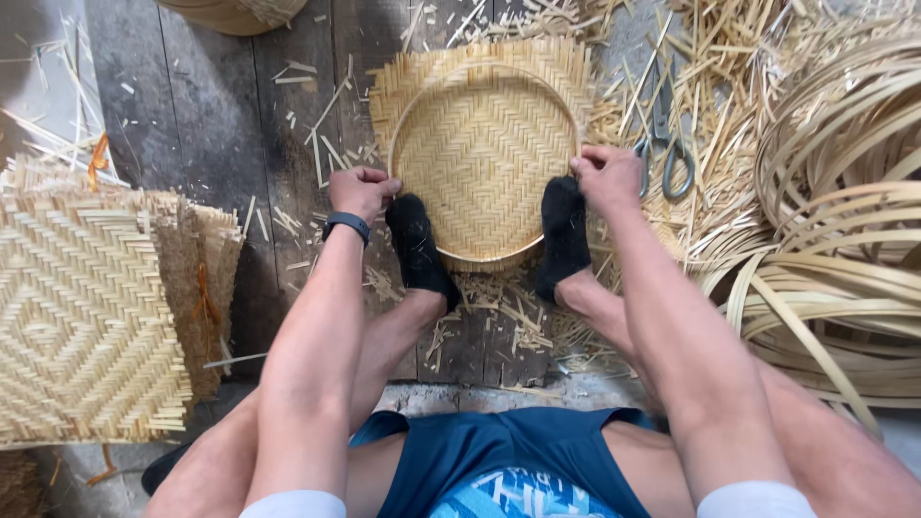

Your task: The person assembles round bamboo trays by placing a circular bamboo frame over a square woven mat, trimming the excess mat with shears, and stacking the finished trays. The process is repeated multiple times.

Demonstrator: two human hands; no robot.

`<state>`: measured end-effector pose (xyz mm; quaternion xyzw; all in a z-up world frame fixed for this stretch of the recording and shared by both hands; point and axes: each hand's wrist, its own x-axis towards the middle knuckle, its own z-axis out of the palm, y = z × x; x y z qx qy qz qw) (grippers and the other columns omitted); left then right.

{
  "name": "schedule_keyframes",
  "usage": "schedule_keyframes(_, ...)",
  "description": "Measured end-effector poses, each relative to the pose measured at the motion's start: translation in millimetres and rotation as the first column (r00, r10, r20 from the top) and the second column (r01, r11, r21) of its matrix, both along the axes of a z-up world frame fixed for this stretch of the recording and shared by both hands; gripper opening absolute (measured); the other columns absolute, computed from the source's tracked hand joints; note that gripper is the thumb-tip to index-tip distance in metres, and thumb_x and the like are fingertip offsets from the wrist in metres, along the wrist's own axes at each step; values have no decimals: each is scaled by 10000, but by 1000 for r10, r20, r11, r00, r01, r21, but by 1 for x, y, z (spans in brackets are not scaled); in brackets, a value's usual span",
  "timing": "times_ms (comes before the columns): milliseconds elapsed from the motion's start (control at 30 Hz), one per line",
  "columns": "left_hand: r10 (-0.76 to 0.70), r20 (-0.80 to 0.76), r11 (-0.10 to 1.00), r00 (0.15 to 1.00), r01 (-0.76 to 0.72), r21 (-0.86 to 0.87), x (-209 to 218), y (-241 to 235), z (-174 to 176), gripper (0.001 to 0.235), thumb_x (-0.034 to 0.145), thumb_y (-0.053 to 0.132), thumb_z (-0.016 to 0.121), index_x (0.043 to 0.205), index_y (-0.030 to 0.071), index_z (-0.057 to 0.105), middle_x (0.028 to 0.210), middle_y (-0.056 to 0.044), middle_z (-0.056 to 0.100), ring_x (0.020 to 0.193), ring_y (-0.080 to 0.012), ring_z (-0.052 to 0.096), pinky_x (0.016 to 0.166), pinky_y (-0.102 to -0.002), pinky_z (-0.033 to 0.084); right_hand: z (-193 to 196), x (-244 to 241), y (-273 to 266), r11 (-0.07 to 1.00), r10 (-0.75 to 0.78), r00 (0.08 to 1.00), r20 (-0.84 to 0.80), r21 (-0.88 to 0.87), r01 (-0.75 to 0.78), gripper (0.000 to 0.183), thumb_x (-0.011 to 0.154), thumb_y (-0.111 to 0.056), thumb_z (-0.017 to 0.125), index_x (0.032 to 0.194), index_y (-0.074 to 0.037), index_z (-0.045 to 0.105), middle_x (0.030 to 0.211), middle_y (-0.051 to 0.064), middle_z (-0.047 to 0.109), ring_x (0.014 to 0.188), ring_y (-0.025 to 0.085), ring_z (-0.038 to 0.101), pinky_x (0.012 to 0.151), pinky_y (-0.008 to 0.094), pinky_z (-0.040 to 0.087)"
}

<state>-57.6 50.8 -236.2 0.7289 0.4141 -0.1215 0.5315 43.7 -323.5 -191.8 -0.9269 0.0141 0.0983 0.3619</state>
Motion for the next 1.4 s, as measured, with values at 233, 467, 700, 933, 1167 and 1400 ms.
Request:
schedule_keyframes(233, -756, 182, 527, 629, 419, 739, 119, -43, 22, 458, 980, 393, 721, 1376, 176, 643, 1499, -160, 517, 1395, -363, 430, 1142, -529, 321, 32, -109, 133, 484, 841, 541, 18, -473, -736, 933, 804, -526, 673, 1485, 32, 363, 1544, 299, 312, 1450, 460, 267, 1171, 620, 231)
schedule_keyframes(467, -425, 395, 905, 814, 380, 190, 155, -60, -25, 327, 991, 474, 648, 1237, 287, 755, 1479, -15, 617, 1279, -177, 698, 1111, -312, 563, -17, -126, 132, 576, 801, 544, 251, -573, -583, 866, 867, -495, 734, 1556, -46, 459, 1616, 226, 356, 1510, 389, 321, 1223, 601, 271)
schedule_keyframes(700, -525, 224, 840, 821, 458, 290, 157, -56, -11, 338, 934, 488, 700, 1230, 331, 740, 1434, -16, 605, 1260, -228, 624, 1018, -348, 510, -34, -139, 130, 599, 778, 564, 276, -595, -536, 768, 896, -405, 723, 1539, -59, 484, 1597, 202, 395, 1494, 365, 353, 1223, 585, 286)
schedule_keyframes(933, -585, 317, 805, 746, 487, 340, 166, -50, -4, 312, 967, 430, 704, 1243, 294, 754, 1453, -74, 561, 1259, -294, 605, 1027, -400, 503, 13, -107, 131, 694, 719, 663, 208, -251, -674, 682, 755, -327, 711, 1366, -57, 573, 1384, 207, 537, 1302, 377, 487, 1074, 559, 369)
schedule_keyframes(1167, -694, 192, 681, 694, 544, 490, 162, -54, -2, 386, 1027, 482, 507, 1143, 226, 772, 1367, -84, 619, 1167, -325, 618, 945, -444, 522, -11, 93, 105, 806, 591, 643, 488, -387, -447, 334, 967, -332, 695, 1184, -81, 737, 1190, 116, 714, 1079, 325, 665, 903, 437, 518)
schedule_keyframes(1400, -587, 12, 794, 810, 573, 204, 178, -52, -17, 470, 1016, 554, 512, 1029, 173, 788, 879, -99, 743, 832, -284, 704, 752, -438, 540, -53, 133, 111, 929, 364, 896, -256, 170, -329, 211, 1071, -253, 678, 958, -91, 751, 833, 159, 715, 746, 278, 623, 708, 415, 513)
